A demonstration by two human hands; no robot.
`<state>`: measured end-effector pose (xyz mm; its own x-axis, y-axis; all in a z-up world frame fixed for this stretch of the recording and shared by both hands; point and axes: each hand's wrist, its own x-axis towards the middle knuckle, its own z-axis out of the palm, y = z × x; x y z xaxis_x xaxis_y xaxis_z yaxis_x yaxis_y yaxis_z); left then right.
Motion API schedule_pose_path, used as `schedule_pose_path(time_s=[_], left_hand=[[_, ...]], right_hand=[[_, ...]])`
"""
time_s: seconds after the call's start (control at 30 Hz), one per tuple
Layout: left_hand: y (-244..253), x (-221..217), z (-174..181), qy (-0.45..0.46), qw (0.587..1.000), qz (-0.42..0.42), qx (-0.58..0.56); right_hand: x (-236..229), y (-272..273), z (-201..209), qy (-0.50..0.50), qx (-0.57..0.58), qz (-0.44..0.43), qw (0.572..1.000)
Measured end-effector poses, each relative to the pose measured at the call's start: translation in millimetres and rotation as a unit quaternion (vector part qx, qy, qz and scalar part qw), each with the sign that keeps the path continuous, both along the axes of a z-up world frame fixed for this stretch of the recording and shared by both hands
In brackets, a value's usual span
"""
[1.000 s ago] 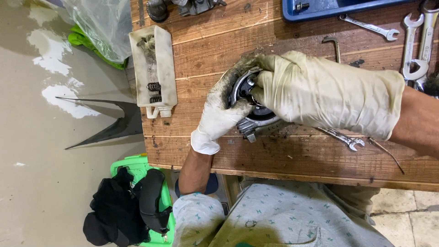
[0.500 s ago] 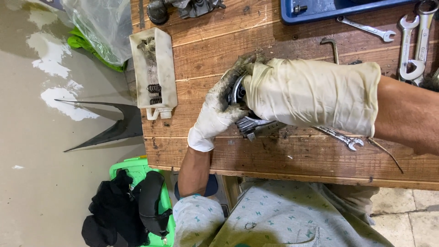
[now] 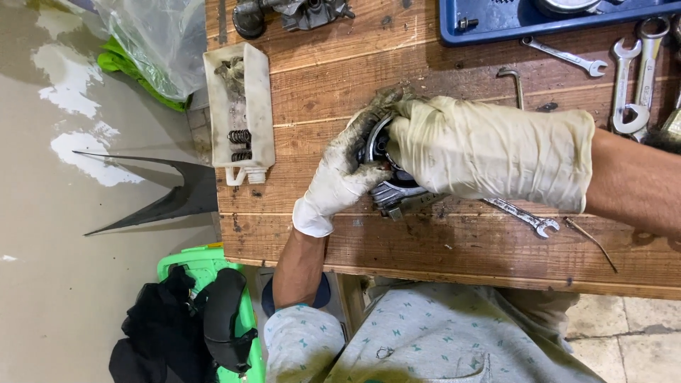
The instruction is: Installing and positioning a camshaft into a motorcycle engine cylinder head on a workbench.
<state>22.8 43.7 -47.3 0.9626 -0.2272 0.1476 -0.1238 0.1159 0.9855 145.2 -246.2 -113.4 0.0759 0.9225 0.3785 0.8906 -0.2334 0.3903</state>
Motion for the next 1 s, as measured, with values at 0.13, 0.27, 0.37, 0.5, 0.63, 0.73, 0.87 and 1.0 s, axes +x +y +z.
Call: schedule_pose_path(time_s=[0.13,0.27,0.37,0.5,0.63,0.73,0.87,1.0], left_hand=[[-4,0,4,-0.006,1.0,-0.007,-0.029],[-6,-2,2,-0.026,1.0,-0.008,-0.011],[-5,-1,2,-0.046,0.999,-0.004,0.016],[-8,-1,7,-0.05,0.999,-0.007,0.01],[-6,-2,5,-0.053,0.998,0.0,0.037],[-8,-2,5,-0.049,0.998,0.002,0.026],[-12,-2,13,-0.046,0.999,0.003,0.02],[-8,0,7,-0.041,0.999,-0.003,0.03]], right_hand=[[-2,1,-1,-0.001,0.0,0.004,1.0],[-3,1,-4,-0.004,0.001,0.006,1.0],[-5,1,-1,-0.006,0.002,0.008,1.0],[-5,1,-8,-0.008,0.003,0.009,1.0],[-7,-1,-11,-0.01,0.006,0.008,1.0],[-7,-3,-12,-0.012,0.007,0.006,1.0],[-7,-4,-17,-0.012,0.009,0.005,1.0],[-6,-9,-15,-0.013,0.008,0.008,1.0]])
